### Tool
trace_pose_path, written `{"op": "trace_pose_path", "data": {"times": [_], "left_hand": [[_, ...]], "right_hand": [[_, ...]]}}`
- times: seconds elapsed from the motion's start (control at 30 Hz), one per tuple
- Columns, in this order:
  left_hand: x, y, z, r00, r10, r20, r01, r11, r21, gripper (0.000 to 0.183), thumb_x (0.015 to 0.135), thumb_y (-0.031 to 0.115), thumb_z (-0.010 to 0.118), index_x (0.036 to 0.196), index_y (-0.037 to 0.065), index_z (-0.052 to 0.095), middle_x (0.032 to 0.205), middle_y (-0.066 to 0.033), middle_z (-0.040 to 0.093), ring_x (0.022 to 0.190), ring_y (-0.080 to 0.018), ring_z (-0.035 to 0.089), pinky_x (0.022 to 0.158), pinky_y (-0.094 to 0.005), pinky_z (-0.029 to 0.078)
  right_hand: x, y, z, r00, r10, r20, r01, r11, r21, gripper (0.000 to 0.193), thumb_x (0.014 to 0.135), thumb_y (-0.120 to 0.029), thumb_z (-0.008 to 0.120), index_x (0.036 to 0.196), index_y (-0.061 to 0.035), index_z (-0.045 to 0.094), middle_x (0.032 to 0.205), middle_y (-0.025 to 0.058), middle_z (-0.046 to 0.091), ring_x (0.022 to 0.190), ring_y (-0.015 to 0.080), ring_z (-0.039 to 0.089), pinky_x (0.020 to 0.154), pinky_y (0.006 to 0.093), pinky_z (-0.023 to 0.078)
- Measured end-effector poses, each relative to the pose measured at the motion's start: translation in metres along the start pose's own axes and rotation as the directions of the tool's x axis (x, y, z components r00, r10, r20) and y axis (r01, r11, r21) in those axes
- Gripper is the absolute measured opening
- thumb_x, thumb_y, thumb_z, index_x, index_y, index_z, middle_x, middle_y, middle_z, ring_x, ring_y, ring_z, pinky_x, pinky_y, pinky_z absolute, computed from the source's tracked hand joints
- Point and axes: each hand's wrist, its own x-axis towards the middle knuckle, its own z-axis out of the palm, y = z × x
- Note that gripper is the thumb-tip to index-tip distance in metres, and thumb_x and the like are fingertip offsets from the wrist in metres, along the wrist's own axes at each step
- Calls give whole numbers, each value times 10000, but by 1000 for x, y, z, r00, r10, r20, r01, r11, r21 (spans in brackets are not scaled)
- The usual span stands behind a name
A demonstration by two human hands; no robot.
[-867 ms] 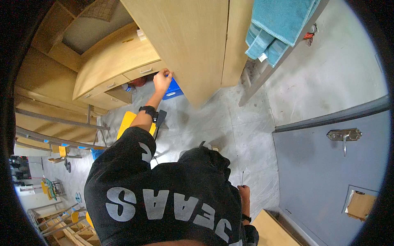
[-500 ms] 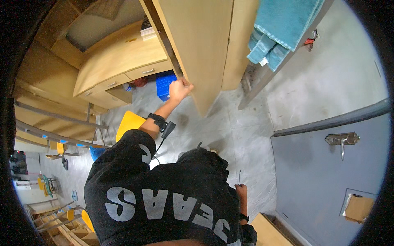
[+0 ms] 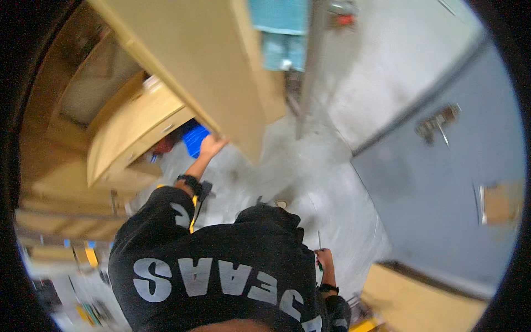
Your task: The person removes a cabinet door, carries it across the room, and reattaches it to a different cabinet using a screwdriver. They align the door and tighten the hinge screws to secure it in place.
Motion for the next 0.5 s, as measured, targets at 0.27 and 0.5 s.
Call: {"op": "trace_pose_path", "data": {"times": [0.27, 0.5], "left_hand": [[-66, -85, 124, 287, -252, 924, 62, 968, 245, 335, 872, 397, 587, 796, 76, 652, 787, -85, 677, 684, -220, 637, 623, -379, 513], [-32, 138, 282, 186, -317, 930, -85, 938, 336, 235, 894, 323, 534, 942, 105, 610, 933, -73, 669, 795, -194, 608, 704, -410, 491]], "right_hand": [[-68, 116, 48, 935, 228, -271, -127, 930, 344, 234, 685, -176, 768, 728, 18, 645, 612, 104, 622, 485, 200, 615, 485, 354, 512], [-109, 223, 28, 859, 450, -245, -119, 640, 759, 232, 697, -160, 799, 780, 4, 658, 587, 87, 597, 477, 165, 568, 467, 326, 491]]}}
